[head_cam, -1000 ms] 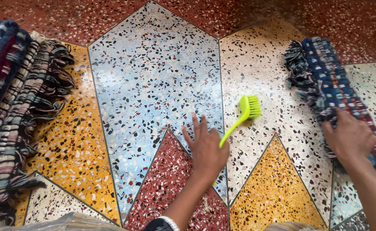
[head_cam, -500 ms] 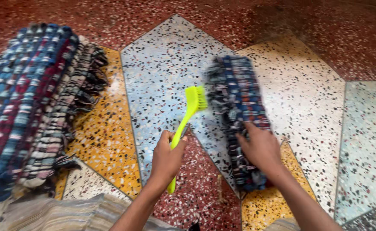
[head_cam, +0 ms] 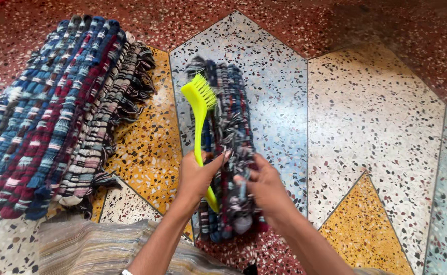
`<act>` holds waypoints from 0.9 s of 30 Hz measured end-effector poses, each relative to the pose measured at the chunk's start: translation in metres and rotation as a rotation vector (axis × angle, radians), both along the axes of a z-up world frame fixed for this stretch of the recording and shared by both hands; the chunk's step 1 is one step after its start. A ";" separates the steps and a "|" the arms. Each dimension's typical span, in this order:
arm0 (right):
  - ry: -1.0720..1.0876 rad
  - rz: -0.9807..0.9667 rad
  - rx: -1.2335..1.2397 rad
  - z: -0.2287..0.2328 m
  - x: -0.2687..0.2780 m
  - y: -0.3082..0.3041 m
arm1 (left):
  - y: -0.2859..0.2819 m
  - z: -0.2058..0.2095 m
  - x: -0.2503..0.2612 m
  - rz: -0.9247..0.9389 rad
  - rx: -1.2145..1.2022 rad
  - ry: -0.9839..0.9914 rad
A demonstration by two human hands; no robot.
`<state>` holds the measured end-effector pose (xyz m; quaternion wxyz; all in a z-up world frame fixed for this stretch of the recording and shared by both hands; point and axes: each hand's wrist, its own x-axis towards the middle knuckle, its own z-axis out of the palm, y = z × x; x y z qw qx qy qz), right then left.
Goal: The person cleans a woven rug by brushing its surface with a yellow brush while sitting on a tiled floor.
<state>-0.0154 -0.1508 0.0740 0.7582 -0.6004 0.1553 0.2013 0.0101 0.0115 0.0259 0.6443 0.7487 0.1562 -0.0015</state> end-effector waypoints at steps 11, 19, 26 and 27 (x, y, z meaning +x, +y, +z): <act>-0.062 -0.281 -0.541 0.017 0.008 -0.158 | 0.012 0.006 0.017 0.072 0.187 -0.041; -0.242 -0.582 -0.710 -0.058 -0.009 -0.298 | 0.024 0.003 0.024 0.114 0.368 -0.048; -0.400 -0.728 -1.040 -0.106 -0.015 -0.372 | 0.049 0.009 0.028 0.231 0.619 0.041; -0.412 -0.680 -1.188 -0.104 -0.015 -0.370 | 0.047 0.009 0.027 0.217 0.650 0.063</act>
